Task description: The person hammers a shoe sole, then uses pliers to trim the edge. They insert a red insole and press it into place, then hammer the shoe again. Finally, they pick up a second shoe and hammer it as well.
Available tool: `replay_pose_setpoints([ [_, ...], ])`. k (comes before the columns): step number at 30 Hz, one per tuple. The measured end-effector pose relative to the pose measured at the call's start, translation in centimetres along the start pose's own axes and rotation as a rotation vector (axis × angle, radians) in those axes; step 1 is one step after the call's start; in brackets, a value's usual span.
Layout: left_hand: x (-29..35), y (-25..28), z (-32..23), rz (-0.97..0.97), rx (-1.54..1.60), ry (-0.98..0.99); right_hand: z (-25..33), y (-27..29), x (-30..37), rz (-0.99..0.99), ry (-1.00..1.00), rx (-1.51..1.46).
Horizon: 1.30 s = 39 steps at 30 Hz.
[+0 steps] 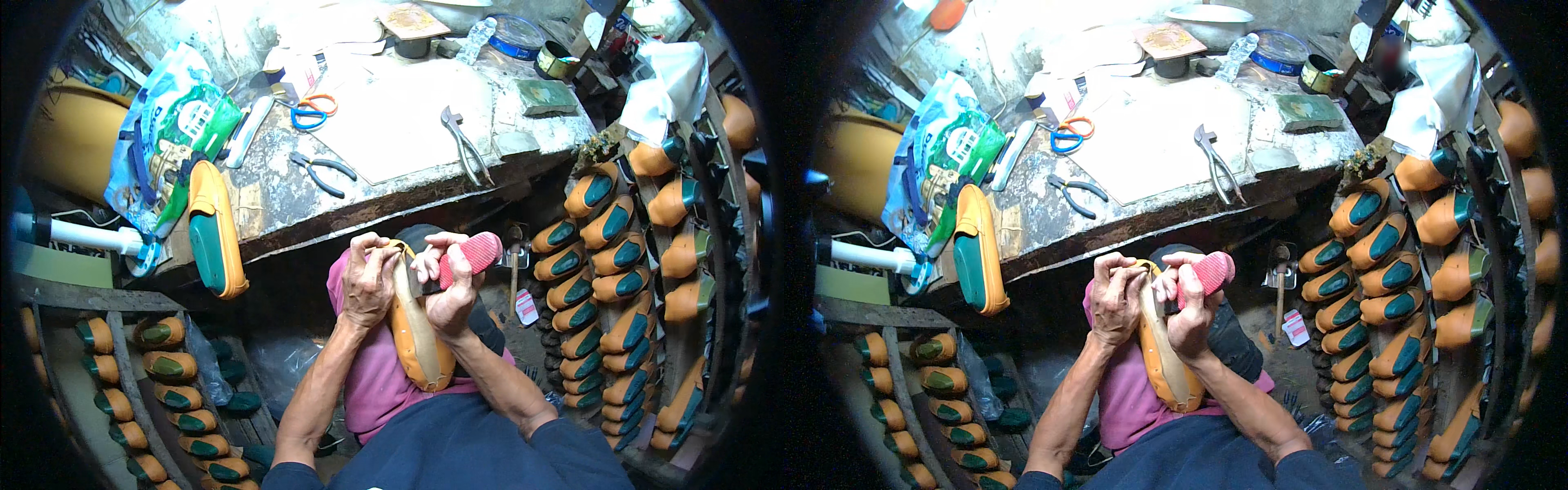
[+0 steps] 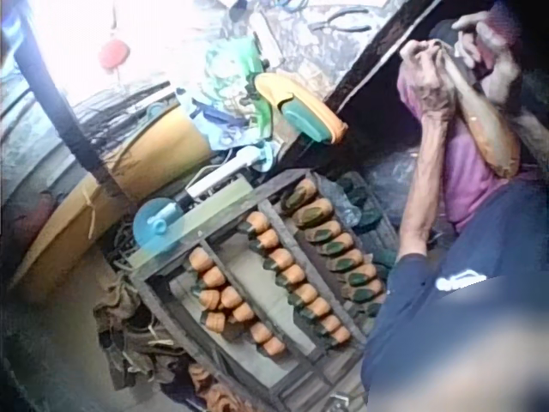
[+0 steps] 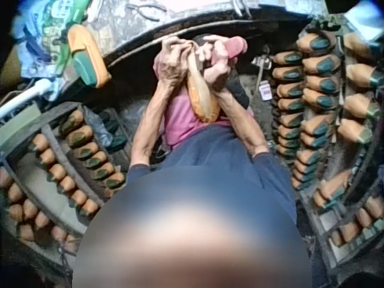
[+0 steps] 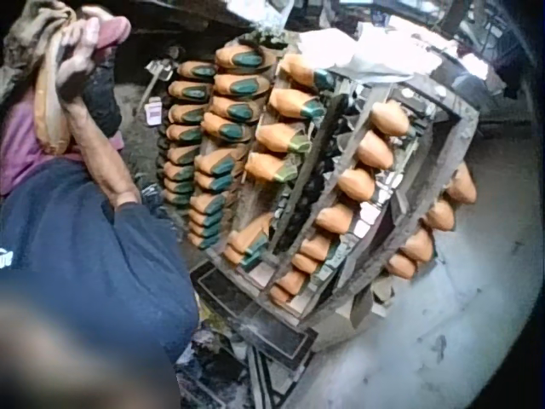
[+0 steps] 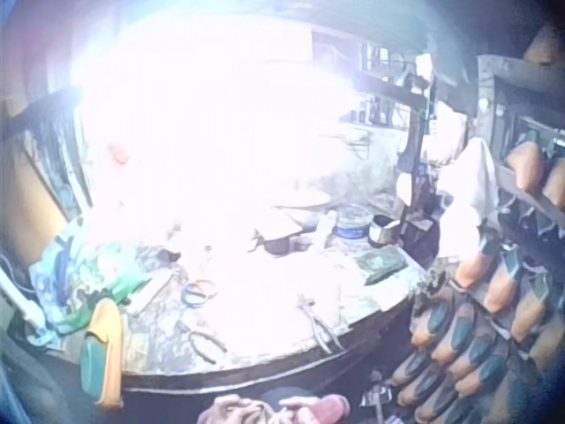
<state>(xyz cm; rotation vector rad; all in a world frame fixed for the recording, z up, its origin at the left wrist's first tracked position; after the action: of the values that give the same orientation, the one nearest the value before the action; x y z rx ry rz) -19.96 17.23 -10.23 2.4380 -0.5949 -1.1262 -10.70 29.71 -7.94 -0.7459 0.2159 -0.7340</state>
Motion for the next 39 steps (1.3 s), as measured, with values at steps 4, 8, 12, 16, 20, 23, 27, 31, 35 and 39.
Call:
replay_pose_setpoints([
  [4,0.4,0.1,0.7,-0.023,0.036,0.023,-0.6,-0.7,0.3,0.015,-0.02,0.031],
  [8,0.5,0.2,1.0,-0.031,0.067,0.026,-0.6,-1.1,0.3,0.014,0.037,0.116],
  [12,0.6,0.2,1.2,-0.017,0.073,0.033,-1.0,-1.1,-0.2,-0.009,0.055,0.194],
  [16,0.5,0.0,1.1,-0.022,0.066,0.031,-1.4,-0.6,-0.7,-0.043,0.062,0.225],
  [20,0.3,0.0,1.0,-0.036,0.053,0.019,-1.5,-0.2,-0.8,-0.066,0.101,0.204],
  [23,0.1,0.1,0.8,-0.033,0.046,0.009,-1.6,0.0,-1.0,-0.044,0.129,0.134],
  [27,0.0,0.1,0.4,-0.013,0.02,0.009,-1.6,0.3,-1.6,-0.004,0.14,0.149],
  [31,0.1,0.2,0.2,-0.027,0.014,0.03,-1.4,0.5,-2.4,0.067,0.081,0.123],
  [35,0.5,0.2,0.3,-0.011,-0.016,0.032,-1.3,0.6,-3.9,0.106,-0.071,0.232],
  [39,1.0,0.0,0.2,-0.031,0.01,0.024,-1.4,0.4,-6.0,0.167,-0.284,0.283],
])
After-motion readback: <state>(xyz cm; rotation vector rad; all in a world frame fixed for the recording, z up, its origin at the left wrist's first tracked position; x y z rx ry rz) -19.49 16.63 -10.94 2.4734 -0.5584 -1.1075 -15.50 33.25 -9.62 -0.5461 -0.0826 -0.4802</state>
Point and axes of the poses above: each hand's wrist, its own x-axis away from the middle knuckle, its own y-axis out of the back of the hand, z = x × y, the point moved 8 cm from there along -x, towards the middle knuckle, and after that the axes turned 8 degrees about -y, right-handed, at the moved point
